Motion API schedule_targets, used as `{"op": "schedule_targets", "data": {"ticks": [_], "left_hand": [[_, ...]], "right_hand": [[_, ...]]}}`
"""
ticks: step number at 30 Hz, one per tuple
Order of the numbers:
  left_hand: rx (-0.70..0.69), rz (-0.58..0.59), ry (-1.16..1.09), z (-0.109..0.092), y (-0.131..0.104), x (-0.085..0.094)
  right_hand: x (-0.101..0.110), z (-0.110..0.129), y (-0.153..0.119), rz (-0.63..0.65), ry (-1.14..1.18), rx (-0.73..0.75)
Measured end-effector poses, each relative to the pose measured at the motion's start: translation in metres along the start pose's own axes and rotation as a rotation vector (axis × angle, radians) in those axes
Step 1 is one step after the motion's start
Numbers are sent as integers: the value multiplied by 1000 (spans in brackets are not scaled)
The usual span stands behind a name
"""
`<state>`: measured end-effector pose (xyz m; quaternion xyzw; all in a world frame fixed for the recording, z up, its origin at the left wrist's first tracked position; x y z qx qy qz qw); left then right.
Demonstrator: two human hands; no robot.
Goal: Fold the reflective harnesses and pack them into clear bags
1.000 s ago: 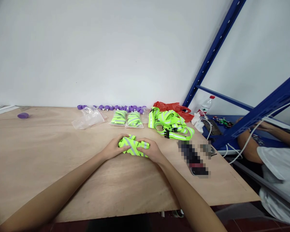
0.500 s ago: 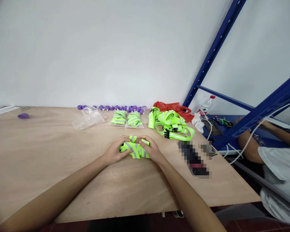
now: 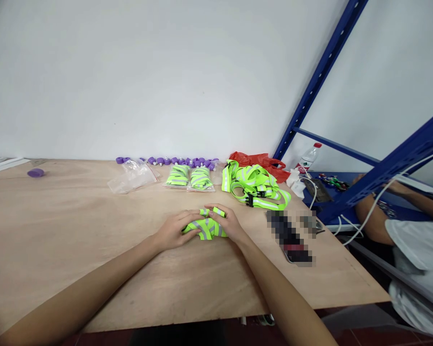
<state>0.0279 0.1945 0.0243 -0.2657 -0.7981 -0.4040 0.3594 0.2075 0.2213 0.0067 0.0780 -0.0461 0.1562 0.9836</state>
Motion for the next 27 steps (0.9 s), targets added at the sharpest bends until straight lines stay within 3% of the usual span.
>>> {"op": "schedule_targets", "data": {"ticks": [10, 19, 27], "left_hand": [[58, 10, -44, 7, -1, -3], [29, 7, 8, 6, -2, -4], [41, 34, 2, 7, -2, -5]], "right_hand": [[2, -3, -1, -42, -45, 4], [2, -3, 1, -60, -47, 0], [2, -6, 3, 19, -71, 13]]}}
Point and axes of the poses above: each hand's wrist, its own y-axis towards the middle knuckle, its own x-axis out of the back of the hand, z = x × y, the point moved 5 cm from there along y, towards the middle knuckle, and after that the axes turned 6 degrees about z, right-handed, at the moved point
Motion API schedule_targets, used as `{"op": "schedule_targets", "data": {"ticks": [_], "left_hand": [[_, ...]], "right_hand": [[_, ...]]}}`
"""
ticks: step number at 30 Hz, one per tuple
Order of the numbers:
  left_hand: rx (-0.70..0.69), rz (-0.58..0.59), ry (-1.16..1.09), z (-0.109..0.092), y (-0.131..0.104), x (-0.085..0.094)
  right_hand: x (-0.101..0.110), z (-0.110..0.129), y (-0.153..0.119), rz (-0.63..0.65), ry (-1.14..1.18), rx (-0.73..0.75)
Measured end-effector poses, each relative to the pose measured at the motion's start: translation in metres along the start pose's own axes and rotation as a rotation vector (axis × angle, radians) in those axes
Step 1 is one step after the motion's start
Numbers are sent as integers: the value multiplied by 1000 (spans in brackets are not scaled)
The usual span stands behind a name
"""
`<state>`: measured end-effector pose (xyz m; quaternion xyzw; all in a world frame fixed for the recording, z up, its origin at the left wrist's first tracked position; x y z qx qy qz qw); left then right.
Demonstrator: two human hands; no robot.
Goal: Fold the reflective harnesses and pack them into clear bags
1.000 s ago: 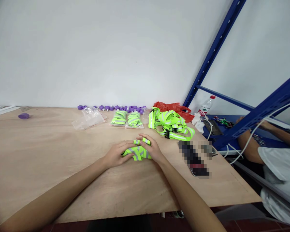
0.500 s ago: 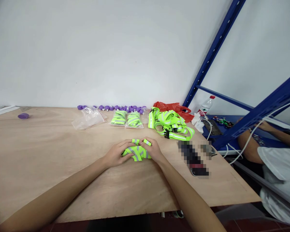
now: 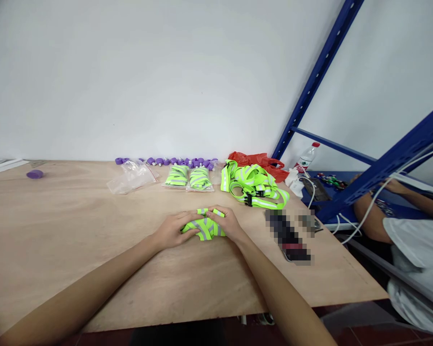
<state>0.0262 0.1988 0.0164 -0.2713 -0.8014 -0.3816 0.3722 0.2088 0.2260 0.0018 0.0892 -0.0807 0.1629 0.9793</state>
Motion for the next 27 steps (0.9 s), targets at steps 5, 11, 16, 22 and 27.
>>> {"op": "schedule_targets", "data": {"ticks": [5, 11, 16, 22, 27], "left_hand": [[-3, 11, -32, -4, 2, 1], [34, -27, -155, -3, 2, 2], [102, -106, -283, 9, 2, -1], [184, -43, -461, 16, 5, -1], [225, -73, -535, 16, 7, 0]], "right_hand": [[2, 0, -1, -46, -38, 8], [3, 5, -3, -121, -43, 8], [3, 5, -4, -127, -51, 24], [-3, 6, -6, -94, 12, 60], [-5, 9, -7, -124, -44, 57]]}}
Point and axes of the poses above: each hand's wrist, its own y-axis towards the middle knuckle, its own x-axis out of the back of the hand, z = x × y, the point moved 5 cm from there along y, towards the middle knuckle, and after that the axes turned 6 degrees about z, right-handed, at the moved point
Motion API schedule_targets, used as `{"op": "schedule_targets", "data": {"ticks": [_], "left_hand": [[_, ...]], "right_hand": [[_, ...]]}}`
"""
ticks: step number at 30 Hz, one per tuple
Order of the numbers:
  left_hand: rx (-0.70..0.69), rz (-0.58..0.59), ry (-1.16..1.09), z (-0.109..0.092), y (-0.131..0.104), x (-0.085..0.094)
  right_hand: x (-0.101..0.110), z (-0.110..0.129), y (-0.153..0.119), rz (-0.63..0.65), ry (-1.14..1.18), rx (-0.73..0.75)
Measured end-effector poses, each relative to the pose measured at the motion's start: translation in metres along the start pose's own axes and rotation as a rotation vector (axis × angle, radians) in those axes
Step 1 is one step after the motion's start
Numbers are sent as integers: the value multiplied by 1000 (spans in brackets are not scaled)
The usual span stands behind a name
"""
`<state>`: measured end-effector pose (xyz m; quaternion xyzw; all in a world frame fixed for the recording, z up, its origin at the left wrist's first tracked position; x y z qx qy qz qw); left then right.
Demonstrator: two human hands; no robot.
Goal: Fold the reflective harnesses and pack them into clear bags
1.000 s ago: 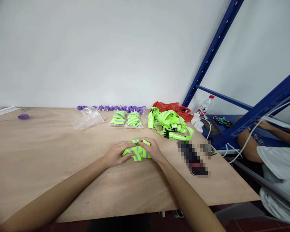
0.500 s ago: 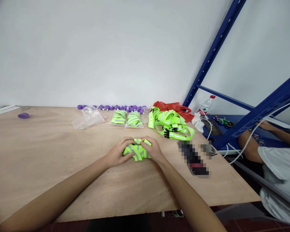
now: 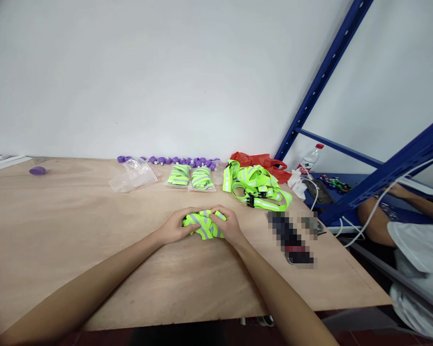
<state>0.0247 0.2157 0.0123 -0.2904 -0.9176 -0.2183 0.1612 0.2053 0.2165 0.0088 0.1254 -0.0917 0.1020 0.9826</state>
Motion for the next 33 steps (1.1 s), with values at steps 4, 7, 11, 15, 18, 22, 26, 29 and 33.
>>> {"op": "schedule_targets", "data": {"ticks": [4, 7, 11, 15, 18, 22, 26, 29, 33], "left_hand": [[40, -78, 7, 6, -1, 2], [51, -112, 11, 11, -2, 4], [62, -141, 11, 12, -2, 5], [86, -198, 12, 13, -3, 8], [65, -194, 29, 12, -3, 9], [7, -122, 62, 6, -4, 6], [-7, -88, 59, 1, -3, 6], [14, -84, 55, 5, -2, 6], [52, -115, 46, 10, -2, 7]], "right_hand": [[-3, 5, 0, -11, -44, 27], [-3, 6, -1, -23, -82, 29], [0, 2, -1, -18, -33, -10], [2, -12, 0, -38, 189, -83], [1, -23, 1, -42, 291, -140], [-1, -28, 1, -5, 309, -206], [0, -19, 0, 20, 144, -134], [1, -8, -3, 7, -84, -2], [1, 5, -8, -7, -285, 160]]}}
Point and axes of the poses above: each hand's wrist, its own y-axis towards the middle knuckle, its own x-axis out of the back of the hand, z = x × y, the point moved 5 cm from there along y, towards the middle knuckle, and after that the axes turned 6 degrees about z, right-handed, at the moved point
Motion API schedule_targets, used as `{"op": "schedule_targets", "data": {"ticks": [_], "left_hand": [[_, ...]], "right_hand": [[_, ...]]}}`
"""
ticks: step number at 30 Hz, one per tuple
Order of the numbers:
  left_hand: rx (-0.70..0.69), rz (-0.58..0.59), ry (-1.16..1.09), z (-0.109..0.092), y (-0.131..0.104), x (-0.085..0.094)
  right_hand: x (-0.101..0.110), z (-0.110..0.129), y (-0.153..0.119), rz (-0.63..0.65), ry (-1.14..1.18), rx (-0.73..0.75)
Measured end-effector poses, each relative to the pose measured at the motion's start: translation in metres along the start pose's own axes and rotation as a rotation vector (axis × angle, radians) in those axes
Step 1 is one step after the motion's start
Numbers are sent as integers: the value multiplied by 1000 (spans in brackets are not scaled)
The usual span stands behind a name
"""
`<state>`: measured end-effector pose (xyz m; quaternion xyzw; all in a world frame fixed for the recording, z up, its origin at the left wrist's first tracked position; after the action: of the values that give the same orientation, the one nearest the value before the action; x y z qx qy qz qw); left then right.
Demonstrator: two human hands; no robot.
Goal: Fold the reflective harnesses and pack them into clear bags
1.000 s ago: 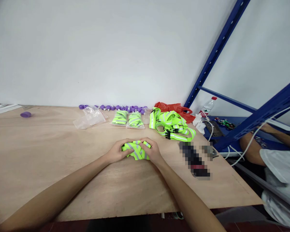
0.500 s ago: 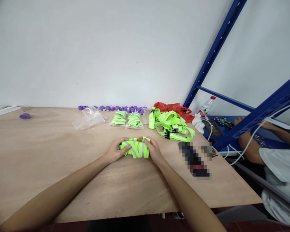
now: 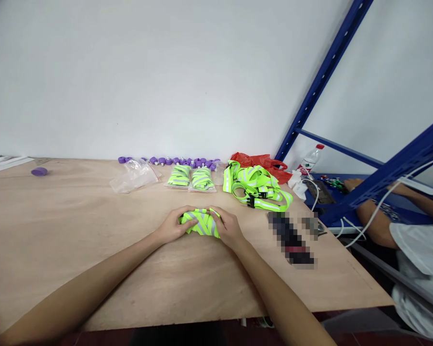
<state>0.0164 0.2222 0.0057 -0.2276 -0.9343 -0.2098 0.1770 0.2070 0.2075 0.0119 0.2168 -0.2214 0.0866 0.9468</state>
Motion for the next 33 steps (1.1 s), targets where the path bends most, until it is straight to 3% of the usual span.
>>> {"op": "schedule_targets", "data": {"ticks": [8, 21, 33], "left_hand": [[21, -42, -14, 0, 0, 1], [52, -45, -43, 2, 1, 2], [38, -35, -42, 2, 1, 1]], "right_hand": [[0, 18, -2, 30, -202, 218], [-3, 23, -4, 63, -293, 328], [-4, 20, -4, 63, -308, 320]]}}
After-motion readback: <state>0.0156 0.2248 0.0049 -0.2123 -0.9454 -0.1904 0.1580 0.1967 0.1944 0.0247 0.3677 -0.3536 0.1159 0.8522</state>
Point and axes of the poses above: each hand's wrist, its own y-axis towards the middle knuckle, its own x-axis out of the back of the hand, z = x × y, the point moved 5 cm from there along y, towards the middle knuckle, and after that the axes turned 6 degrees about z, right-handed, at the moved point
